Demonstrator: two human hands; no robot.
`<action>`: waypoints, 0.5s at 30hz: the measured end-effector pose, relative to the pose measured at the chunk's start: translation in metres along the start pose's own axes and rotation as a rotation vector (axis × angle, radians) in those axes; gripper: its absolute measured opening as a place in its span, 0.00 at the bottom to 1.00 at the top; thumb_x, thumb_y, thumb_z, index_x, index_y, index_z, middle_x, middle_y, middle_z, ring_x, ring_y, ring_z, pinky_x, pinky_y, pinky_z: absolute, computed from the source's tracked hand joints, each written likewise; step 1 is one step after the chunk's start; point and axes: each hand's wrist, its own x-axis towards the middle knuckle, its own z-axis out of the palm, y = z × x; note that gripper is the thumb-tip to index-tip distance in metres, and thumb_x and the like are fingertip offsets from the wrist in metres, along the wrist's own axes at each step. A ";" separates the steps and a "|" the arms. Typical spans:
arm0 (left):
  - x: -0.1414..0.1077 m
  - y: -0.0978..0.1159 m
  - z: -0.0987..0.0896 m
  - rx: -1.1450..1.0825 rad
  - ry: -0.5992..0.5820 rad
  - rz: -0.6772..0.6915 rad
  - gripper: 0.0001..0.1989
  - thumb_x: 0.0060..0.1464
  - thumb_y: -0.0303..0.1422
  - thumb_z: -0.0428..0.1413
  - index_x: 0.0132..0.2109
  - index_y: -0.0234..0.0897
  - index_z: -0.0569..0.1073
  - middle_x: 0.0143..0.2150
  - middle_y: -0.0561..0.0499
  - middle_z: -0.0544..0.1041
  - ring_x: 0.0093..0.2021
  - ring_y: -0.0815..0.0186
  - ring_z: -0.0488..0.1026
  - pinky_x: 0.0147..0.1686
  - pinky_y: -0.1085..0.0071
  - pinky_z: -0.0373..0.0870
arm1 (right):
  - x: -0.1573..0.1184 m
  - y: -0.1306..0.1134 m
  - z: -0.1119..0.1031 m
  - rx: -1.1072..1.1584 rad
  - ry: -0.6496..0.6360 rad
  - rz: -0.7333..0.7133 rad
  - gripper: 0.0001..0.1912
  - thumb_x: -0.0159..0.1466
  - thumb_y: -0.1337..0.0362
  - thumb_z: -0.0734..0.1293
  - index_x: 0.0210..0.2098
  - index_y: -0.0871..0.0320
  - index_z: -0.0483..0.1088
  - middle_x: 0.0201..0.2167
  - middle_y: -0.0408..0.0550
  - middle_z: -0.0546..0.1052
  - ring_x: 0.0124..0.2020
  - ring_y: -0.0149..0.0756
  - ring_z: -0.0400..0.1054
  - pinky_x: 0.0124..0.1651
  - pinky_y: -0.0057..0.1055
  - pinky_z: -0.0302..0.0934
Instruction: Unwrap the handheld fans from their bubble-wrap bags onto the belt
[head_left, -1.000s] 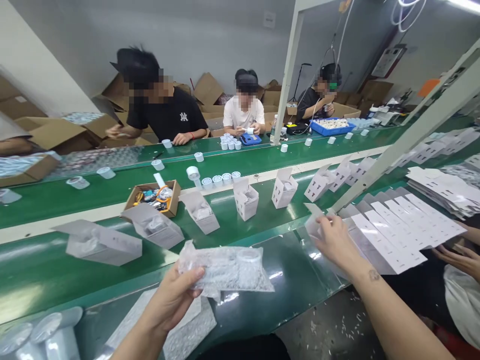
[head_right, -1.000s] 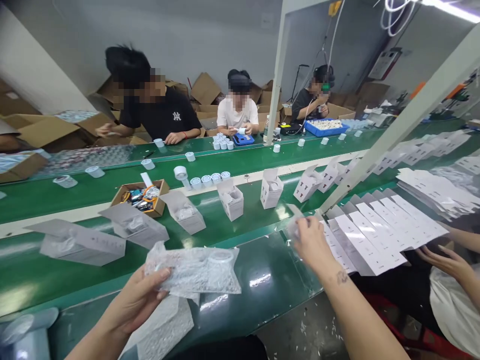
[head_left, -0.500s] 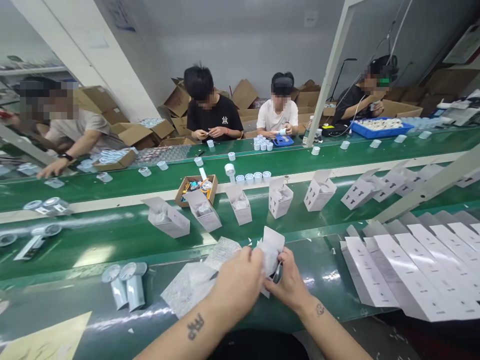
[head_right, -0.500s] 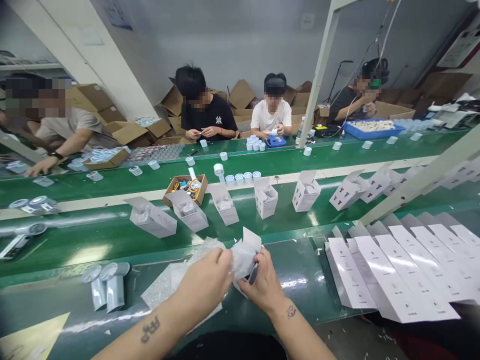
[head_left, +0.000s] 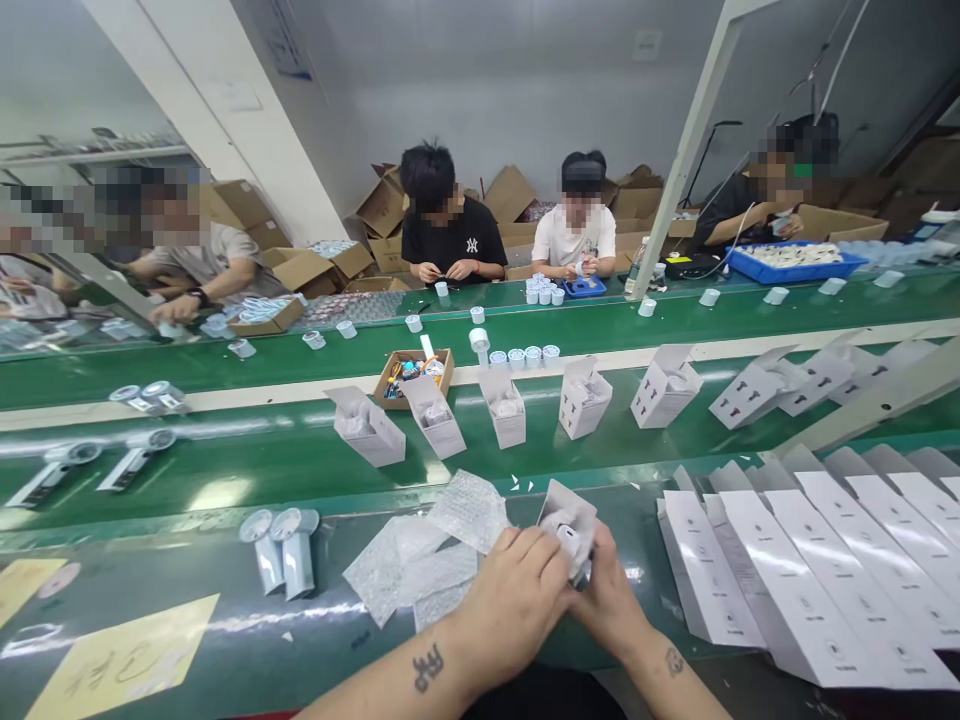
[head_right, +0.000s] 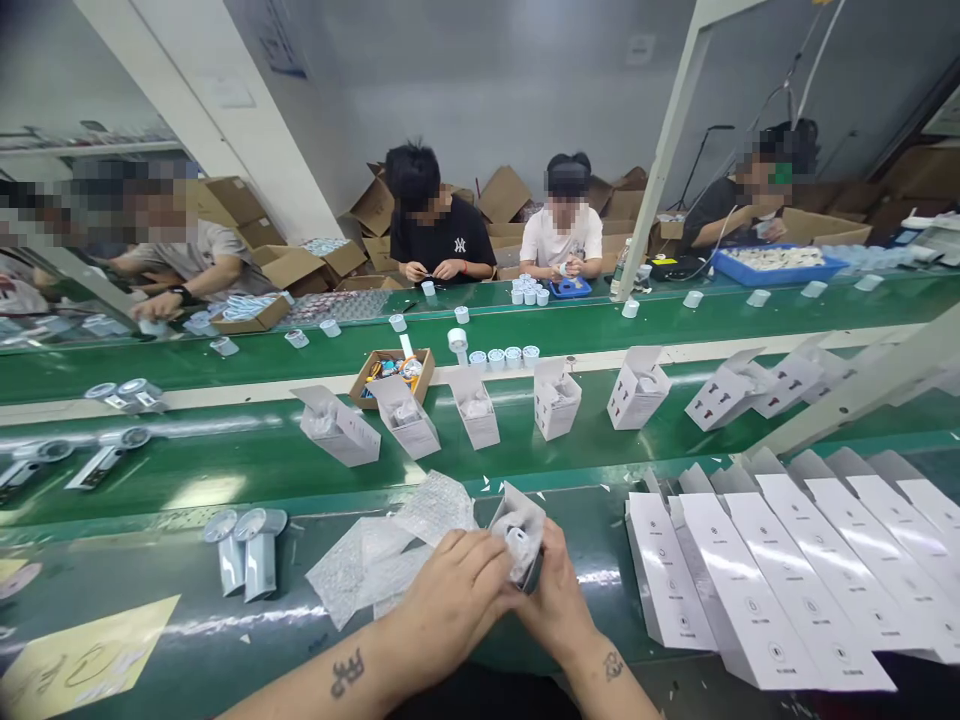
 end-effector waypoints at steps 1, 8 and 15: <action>-0.008 -0.003 0.009 0.025 -0.017 0.059 0.15 0.62 0.39 0.53 0.52 0.36 0.68 0.51 0.43 0.74 0.52 0.56 0.70 0.51 0.58 0.64 | -0.003 0.001 0.000 0.003 -0.007 -0.001 0.32 0.56 0.61 0.71 0.55 0.53 0.55 0.55 0.58 0.69 0.53 0.51 0.70 0.50 0.49 0.71; -0.005 -0.005 0.044 0.092 -0.093 0.164 0.05 0.62 0.31 0.51 0.44 0.38 0.70 0.42 0.47 0.75 0.41 0.59 0.71 0.36 0.64 0.66 | -0.003 -0.016 -0.017 0.065 -0.201 0.010 0.29 0.57 0.68 0.68 0.56 0.49 0.57 0.57 0.56 0.68 0.57 0.52 0.67 0.56 0.52 0.68; -0.101 -0.077 -0.065 -0.149 0.055 -0.378 0.10 0.56 0.21 0.49 0.37 0.39 0.73 0.37 0.50 0.76 0.38 0.65 0.72 0.36 0.72 0.67 | 0.014 -0.031 -0.003 0.356 -0.252 0.248 0.25 0.66 0.59 0.63 0.62 0.43 0.55 0.65 0.57 0.58 0.59 0.54 0.65 0.56 0.53 0.67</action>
